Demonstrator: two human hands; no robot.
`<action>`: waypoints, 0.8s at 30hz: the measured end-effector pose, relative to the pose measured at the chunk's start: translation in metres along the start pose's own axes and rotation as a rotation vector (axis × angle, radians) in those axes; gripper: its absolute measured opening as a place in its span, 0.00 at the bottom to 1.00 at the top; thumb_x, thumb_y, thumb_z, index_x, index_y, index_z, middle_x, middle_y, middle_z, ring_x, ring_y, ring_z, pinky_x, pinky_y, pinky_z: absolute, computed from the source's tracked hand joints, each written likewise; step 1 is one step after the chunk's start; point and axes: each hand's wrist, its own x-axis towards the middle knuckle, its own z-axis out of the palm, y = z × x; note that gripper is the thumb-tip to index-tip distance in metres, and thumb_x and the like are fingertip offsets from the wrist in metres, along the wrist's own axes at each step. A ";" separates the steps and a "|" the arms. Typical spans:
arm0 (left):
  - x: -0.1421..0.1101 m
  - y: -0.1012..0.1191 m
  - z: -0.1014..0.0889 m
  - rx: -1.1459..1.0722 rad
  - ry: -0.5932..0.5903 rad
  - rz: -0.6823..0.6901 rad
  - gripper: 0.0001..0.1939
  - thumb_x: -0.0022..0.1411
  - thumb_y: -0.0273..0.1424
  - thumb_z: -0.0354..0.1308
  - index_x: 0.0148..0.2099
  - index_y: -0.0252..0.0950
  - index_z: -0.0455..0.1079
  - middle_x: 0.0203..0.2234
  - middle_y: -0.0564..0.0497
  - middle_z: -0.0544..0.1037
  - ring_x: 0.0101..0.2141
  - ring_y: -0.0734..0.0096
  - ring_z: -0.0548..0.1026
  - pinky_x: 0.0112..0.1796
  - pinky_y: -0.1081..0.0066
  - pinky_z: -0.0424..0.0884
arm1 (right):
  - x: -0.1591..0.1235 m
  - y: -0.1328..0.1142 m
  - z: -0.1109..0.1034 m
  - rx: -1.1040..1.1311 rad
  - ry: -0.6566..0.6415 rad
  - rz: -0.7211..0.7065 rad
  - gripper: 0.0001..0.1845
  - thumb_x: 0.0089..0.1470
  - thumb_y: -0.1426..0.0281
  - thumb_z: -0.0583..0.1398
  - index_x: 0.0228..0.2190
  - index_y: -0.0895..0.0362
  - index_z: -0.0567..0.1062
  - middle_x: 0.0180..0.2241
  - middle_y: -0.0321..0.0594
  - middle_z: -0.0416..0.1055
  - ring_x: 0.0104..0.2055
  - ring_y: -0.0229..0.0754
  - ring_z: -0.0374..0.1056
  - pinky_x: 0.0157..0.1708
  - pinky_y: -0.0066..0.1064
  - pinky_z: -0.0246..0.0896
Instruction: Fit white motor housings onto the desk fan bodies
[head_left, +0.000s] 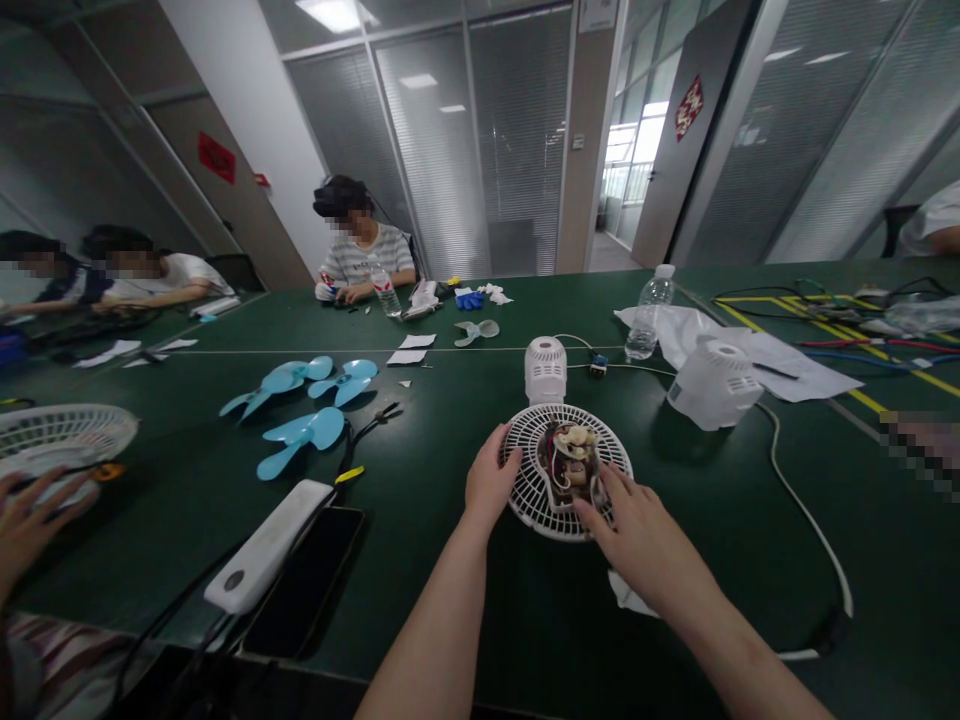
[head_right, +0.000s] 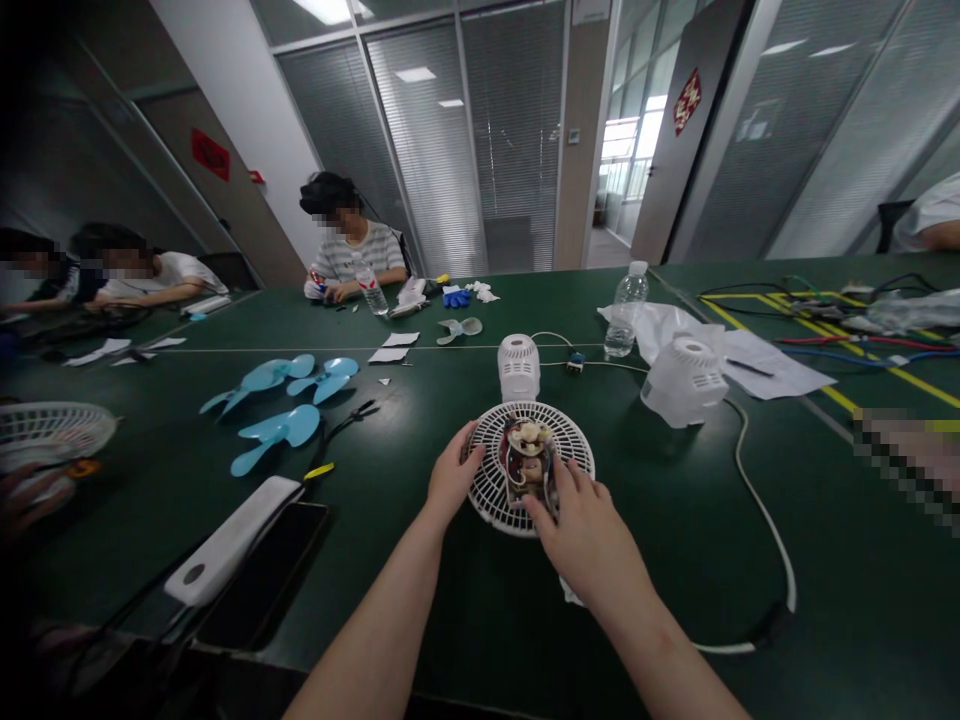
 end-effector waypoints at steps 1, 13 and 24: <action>0.000 0.000 0.000 0.015 0.010 0.006 0.23 0.62 0.33 0.57 0.60 0.45 0.66 0.59 0.49 0.69 0.57 0.59 0.68 0.58 0.58 0.62 | 0.002 0.003 -0.010 0.041 -0.034 0.009 0.30 0.60 0.52 0.48 0.55 0.56 0.69 0.54 0.51 0.71 0.55 0.59 0.68 0.52 0.52 0.65; 0.000 0.004 -0.001 0.052 0.031 0.043 0.20 0.63 0.35 0.56 0.57 0.45 0.68 0.57 0.50 0.71 0.55 0.60 0.70 0.57 0.61 0.64 | 0.159 0.021 -0.020 0.270 0.243 -0.284 0.27 0.56 0.67 0.57 0.57 0.57 0.64 0.56 0.49 0.67 0.57 0.50 0.65 0.56 0.45 0.61; 0.000 0.006 -0.002 0.061 0.026 0.062 0.22 0.61 0.34 0.58 0.58 0.45 0.67 0.57 0.50 0.70 0.56 0.60 0.68 0.58 0.62 0.62 | 0.250 0.006 0.012 0.311 0.162 -0.416 0.40 0.45 0.61 0.68 0.58 0.55 0.62 0.58 0.50 0.62 0.63 0.55 0.56 0.60 0.49 0.53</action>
